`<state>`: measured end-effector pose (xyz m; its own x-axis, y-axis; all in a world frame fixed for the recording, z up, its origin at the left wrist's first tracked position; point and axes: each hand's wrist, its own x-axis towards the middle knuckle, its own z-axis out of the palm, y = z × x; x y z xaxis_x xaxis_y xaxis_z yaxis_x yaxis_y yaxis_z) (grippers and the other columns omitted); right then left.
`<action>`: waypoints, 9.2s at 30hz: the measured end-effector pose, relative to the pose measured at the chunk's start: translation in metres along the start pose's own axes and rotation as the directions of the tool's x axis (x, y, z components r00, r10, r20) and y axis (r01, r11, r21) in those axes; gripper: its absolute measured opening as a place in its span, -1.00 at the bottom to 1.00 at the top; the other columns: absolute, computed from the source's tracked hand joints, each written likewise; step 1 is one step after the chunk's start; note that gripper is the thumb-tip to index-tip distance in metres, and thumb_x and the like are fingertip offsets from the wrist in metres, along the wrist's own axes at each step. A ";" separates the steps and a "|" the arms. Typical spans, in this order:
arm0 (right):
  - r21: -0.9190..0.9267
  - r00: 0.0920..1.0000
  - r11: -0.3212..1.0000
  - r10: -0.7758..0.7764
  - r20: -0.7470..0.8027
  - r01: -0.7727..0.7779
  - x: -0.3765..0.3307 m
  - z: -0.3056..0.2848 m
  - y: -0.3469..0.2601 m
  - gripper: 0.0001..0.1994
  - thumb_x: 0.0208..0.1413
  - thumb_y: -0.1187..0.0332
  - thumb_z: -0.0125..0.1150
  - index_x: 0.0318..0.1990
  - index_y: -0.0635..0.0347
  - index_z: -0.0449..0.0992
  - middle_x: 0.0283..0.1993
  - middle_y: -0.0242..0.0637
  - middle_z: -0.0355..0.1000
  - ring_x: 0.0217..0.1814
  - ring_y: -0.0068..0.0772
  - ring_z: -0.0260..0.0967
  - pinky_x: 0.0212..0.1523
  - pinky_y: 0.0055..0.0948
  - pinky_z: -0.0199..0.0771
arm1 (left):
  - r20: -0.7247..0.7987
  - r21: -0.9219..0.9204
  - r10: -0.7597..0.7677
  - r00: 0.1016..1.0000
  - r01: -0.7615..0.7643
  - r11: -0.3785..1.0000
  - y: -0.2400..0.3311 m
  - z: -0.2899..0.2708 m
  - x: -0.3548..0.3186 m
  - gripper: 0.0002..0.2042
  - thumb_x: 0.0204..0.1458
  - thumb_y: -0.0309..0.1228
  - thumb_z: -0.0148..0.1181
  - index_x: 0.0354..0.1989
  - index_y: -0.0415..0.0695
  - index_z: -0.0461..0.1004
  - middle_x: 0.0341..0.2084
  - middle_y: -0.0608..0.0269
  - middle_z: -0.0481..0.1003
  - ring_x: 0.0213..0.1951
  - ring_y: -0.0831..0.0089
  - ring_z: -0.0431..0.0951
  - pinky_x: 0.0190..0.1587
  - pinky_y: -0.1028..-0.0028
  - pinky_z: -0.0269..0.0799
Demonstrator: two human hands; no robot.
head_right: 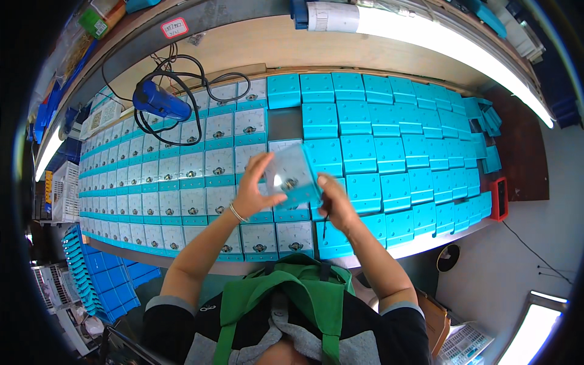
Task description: The person repeatedly picks up small teal boxes from a table, opens them, and uses a screwdriver to tighten a screw on the internal gauge-like component. They then close the boxes and place them back on the table in an organized row.
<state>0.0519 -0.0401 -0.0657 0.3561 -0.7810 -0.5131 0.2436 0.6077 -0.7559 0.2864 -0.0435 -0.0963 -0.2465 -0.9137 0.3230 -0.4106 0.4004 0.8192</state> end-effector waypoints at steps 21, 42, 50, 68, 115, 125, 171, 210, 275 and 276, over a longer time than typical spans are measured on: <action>-0.758 0.961 0.591 -0.163 0.221 0.275 -0.084 0.007 0.045 -0.61 -0.11 0.53 0.30 -0.03 0.30 0.48 -0.40 -0.21 0.53 -0.39 -0.61 0.41 -0.37 -0.58 0.41 | 0.335 -0.007 -0.105 0.936 0.114 0.993 0.106 -0.032 -0.080 -0.01 -0.38 -0.21 0.50 0.29 -0.24 0.06 0.12 -0.04 0.24 0.16 0.10 0.27 0.18 0.25 0.22; -0.270 0.933 0.961 0.146 0.329 -0.055 -0.112 0.019 0.060 -0.83 0.06 0.52 0.19 -0.18 0.30 0.56 -0.30 -0.39 0.54 -0.30 -0.72 0.40 -0.28 -0.63 0.42 | 0.291 -0.026 -0.025 0.956 0.034 0.999 0.119 -0.034 -0.093 -0.03 -0.45 -0.25 0.53 0.25 -0.21 0.15 0.08 -0.03 0.28 0.10 0.08 0.33 0.13 0.27 0.30; -0.207 0.929 0.978 0.105 0.355 -0.032 -0.112 0.019 0.061 -0.83 0.06 0.54 0.19 -0.17 0.30 0.56 -0.28 -0.38 0.55 -0.27 -0.71 0.41 -0.24 -0.62 0.43 | 0.291 -0.021 -0.030 0.956 0.038 0.999 0.117 -0.033 -0.093 -0.04 -0.45 -0.24 0.53 0.24 -0.20 0.16 0.07 -0.02 0.28 0.10 0.10 0.34 0.12 0.28 0.30; -0.216 0.937 0.976 0.050 0.345 0.027 -0.109 0.016 0.068 -0.84 0.00 0.53 0.28 -0.22 0.29 0.59 -0.30 -0.37 0.56 -0.31 -0.72 0.42 -0.28 -0.62 0.44 | 0.283 -0.023 -0.053 0.958 0.062 0.998 0.115 -0.032 -0.089 -0.05 -0.45 -0.24 0.54 0.23 -0.21 0.18 0.07 -0.02 0.30 0.10 0.10 0.35 0.12 0.28 0.32; -0.163 0.992 0.986 0.057 0.113 -0.038 -0.065 0.014 0.034 0.00 -0.20 -0.19 0.26 0.35 0.19 0.01 -0.43 -0.52 0.18 -0.58 -0.75 -0.03 -0.65 -0.71 -0.12 | 0.347 -0.870 -0.535 0.770 0.478 0.124 0.056 0.015 -0.074 0.04 -0.24 -0.06 0.40 0.36 -0.07 -0.17 0.18 0.06 0.18 0.21 0.24 0.23 0.16 0.21 0.27; -0.088 0.973 0.996 0.011 0.229 0.009 -0.066 0.020 0.047 -0.05 -0.13 -0.08 0.30 0.35 0.22 -0.02 -0.47 -0.55 0.18 -0.59 -0.77 -0.03 -0.64 -0.70 -0.11 | 0.335 -0.809 -0.541 0.772 0.530 0.255 0.056 0.009 -0.069 0.08 -0.37 0.04 0.44 0.33 -0.12 -0.06 0.15 0.09 0.23 0.19 0.22 0.26 0.18 0.20 0.23; -0.227 0.973 0.958 -0.132 0.188 0.173 -0.023 0.008 0.030 -0.56 0.06 0.22 0.31 0.01 0.33 0.42 -0.53 -0.59 0.26 -0.51 -0.76 0.09 -0.49 -0.68 0.18 | 0.203 -0.612 -0.487 0.850 0.498 0.614 0.029 -0.001 -0.079 -0.41 -0.05 -0.32 0.30 0.15 -0.28 0.24 -0.19 0.15 0.46 -0.15 0.43 0.51 -0.12 0.44 0.45; -0.537 0.985 0.836 -0.168 -0.048 0.116 -0.013 -0.004 0.048 -0.71 0.05 0.50 0.15 -0.04 0.36 0.43 -0.24 -0.26 0.50 -0.40 -0.66 0.35 -0.34 -0.59 0.42 | 0.287 0.471 0.051 0.956 -0.188 0.862 -0.032 -0.003 0.067 -0.40 -0.33 -0.31 0.35 0.03 -0.03 0.39 0.03 0.08 0.28 0.12 0.06 0.24 0.17 0.14 0.17; -0.647 0.843 0.622 -0.534 0.062 0.441 -0.098 0.010 0.121 -0.82 0.05 0.61 0.12 -0.18 0.35 0.32 -0.35 -0.18 0.48 -0.40 -0.47 0.45 -0.36 -0.51 0.47 | 0.361 0.420 -0.105 0.927 -0.061 0.905 -0.002 0.036 -0.148 -0.18 -0.34 -0.16 0.38 0.21 -0.05 0.19 0.15 0.16 0.25 0.23 0.16 0.17 0.28 -0.04 -0.10; -0.647 0.851 0.628 -0.521 0.062 0.432 -0.097 0.009 0.120 -0.81 0.06 0.61 0.13 -0.18 0.35 0.31 -0.35 -0.18 0.48 -0.39 -0.46 0.46 -0.36 -0.51 0.47 | 0.360 0.418 -0.107 0.927 -0.058 0.907 -0.002 0.035 -0.148 -0.18 -0.34 -0.17 0.38 0.21 -0.05 0.19 0.15 0.16 0.25 0.23 0.17 0.17 0.28 -0.04 -0.09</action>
<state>0.0550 0.1101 -0.1025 0.2322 -0.9725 -0.0172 -0.2767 -0.0491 -0.9597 0.2926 0.0939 -0.1623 -0.5006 -0.8647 0.0410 -0.7250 0.4447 0.5260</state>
